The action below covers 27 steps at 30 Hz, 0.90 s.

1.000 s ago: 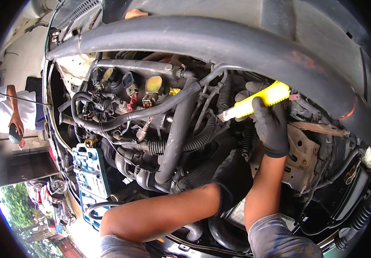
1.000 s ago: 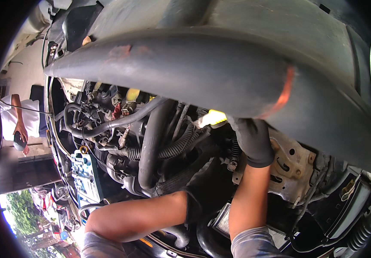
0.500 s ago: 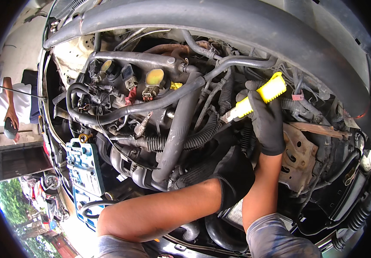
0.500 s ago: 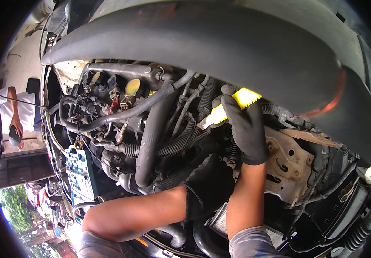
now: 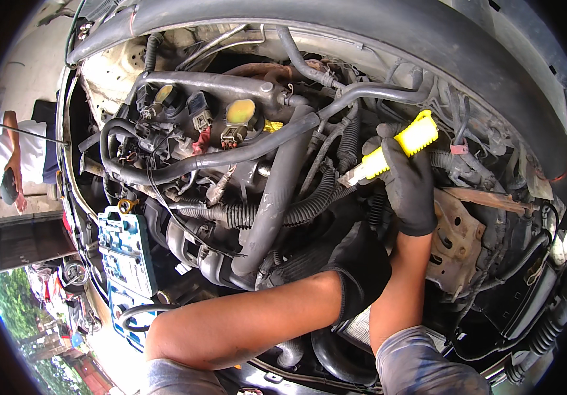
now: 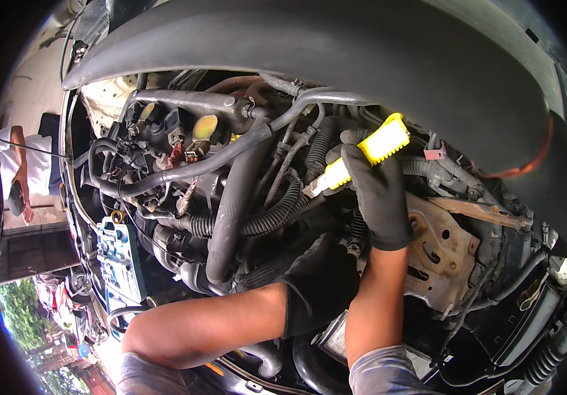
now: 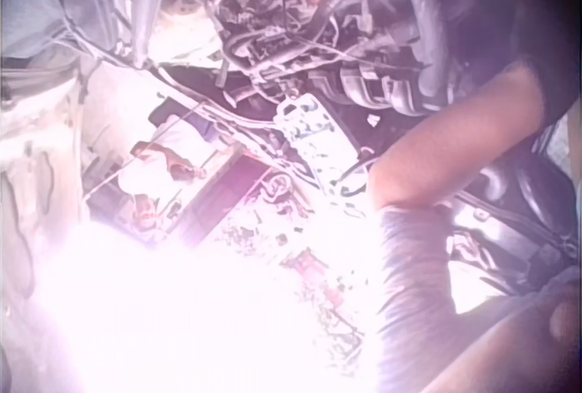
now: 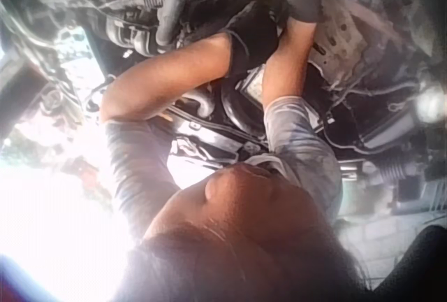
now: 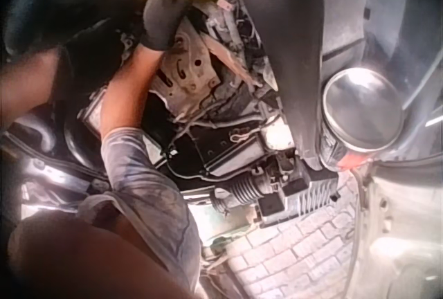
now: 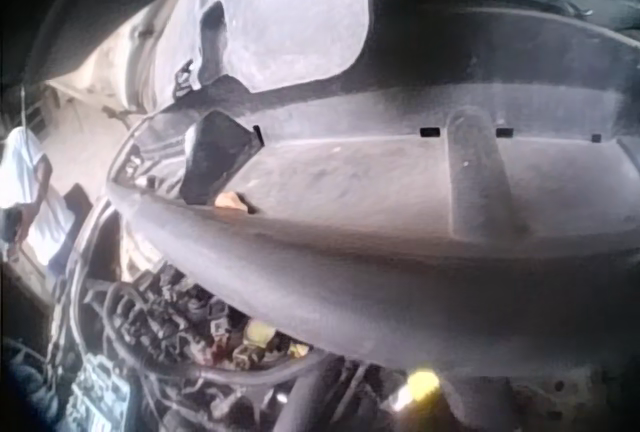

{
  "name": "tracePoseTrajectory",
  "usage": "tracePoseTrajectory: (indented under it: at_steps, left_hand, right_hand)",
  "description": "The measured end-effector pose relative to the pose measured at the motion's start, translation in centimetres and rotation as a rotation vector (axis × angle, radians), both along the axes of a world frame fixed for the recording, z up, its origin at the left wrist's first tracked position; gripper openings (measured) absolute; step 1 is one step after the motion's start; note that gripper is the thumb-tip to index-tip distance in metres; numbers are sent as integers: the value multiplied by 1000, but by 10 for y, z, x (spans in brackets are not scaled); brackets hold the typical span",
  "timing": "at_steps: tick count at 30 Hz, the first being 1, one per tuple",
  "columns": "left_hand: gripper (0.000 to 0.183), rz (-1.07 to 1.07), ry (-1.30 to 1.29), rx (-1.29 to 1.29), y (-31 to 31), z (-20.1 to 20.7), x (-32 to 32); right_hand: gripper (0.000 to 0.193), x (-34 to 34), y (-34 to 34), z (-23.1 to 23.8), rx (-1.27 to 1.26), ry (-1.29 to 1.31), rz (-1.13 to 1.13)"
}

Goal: The person works on a car engine while wearing gloves. They use a utility knife to cut a wire and then manipulate a small plastic connector.

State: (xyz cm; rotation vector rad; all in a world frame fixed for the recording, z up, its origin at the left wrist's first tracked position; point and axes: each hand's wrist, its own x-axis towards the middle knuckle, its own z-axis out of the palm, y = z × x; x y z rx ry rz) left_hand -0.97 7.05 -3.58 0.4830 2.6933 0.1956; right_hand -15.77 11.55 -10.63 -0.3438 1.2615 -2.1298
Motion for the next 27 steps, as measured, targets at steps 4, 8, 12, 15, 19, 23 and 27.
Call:
tracePoseTrajectory:
  at_steps: [4,8,12,15,19,23,27]
  left_hand:
    - [25,-20,15,26,-4,5,-1]
    - [26,36,67,29,0,-2,2]
    - [26,9,46,-6,-1,4,1]
    - [25,-15,-39,-6,-3,8,-2]
    - [23,-45,-37,-23,-3,8,-2]
    - [22,-19,66,-19,0,-2,-1]
    - [22,-37,-94,23,-2,1,-9]
  right_hand:
    - [27,-1,0,-1,-7,6,-5]
    - [27,2,-1,3,23,-20,-20]
    - [28,1,-1,-3,37,-22,-42]
    - [29,1,0,-3,17,-97,-1]
    - [32,-8,11,-14,-66,-169,114]
    - [34,-10,17,-18,-148,-224,169]
    - [33,-11,17,-18,-118,-308,142]
